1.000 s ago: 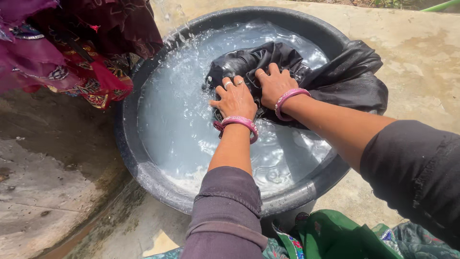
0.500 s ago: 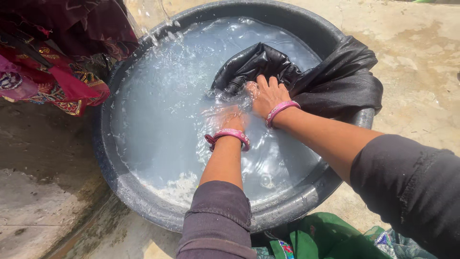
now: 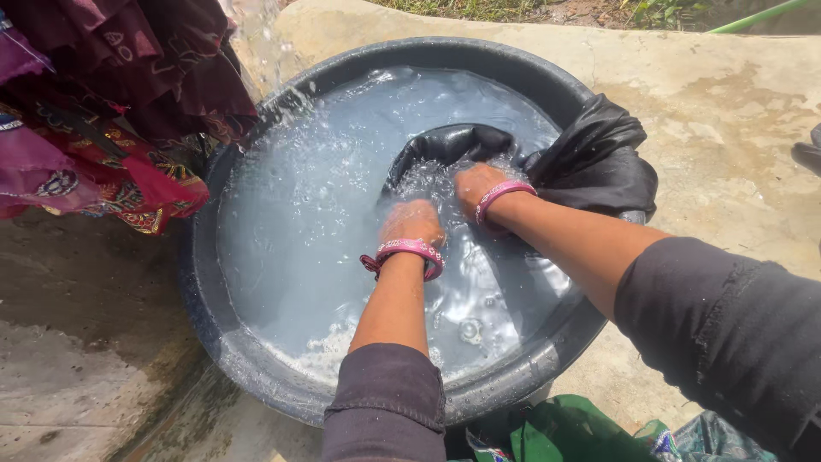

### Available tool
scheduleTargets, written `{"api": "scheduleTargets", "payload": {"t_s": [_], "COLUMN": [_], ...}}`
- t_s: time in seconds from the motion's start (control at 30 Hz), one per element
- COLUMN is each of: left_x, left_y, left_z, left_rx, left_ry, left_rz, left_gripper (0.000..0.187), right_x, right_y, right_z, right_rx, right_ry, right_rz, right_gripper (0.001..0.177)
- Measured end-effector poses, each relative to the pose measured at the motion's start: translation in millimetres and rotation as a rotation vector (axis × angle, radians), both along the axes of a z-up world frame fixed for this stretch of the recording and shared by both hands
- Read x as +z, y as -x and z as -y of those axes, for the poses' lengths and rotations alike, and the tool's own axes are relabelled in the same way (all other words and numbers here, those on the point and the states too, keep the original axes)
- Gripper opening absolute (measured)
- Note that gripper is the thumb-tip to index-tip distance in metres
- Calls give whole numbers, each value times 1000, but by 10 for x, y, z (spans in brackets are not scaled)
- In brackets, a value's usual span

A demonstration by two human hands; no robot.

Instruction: The person washes clothes by hand in a large basin of water, rubbing, squeezing, and rinsing a striped garment and then a black garment.

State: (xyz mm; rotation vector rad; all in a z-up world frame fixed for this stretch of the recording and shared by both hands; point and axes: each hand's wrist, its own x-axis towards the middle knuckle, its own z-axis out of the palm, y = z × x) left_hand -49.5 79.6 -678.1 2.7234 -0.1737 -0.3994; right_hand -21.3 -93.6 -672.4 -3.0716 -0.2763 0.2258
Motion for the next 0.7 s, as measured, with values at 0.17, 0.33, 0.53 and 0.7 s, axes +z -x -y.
{"api": "scheduleTargets", "payload": {"t_s": [0.17,0.33,0.53,0.7], "left_x": [1549,2558,2803,2848], "left_y": [163,178,147,306], "left_z": [-28,-311,-737,-859], "left_rx": [250,424,856,599], "left_ry": [-115,-4,597,1119], "left_rz": [302,509,327,-190], "left_gripper": [28,22,40,28], "right_x": [1134,2455,3727,3323], "right_y": [173,171,430,418], "right_z": [29,286,626,705], "right_rx": [-252,-416,-650,-718], "right_ry": [-124,-301,-1060,-1241], "right_rz": [28,285,242,42], "right_gripper": [33,30,24,23]}}
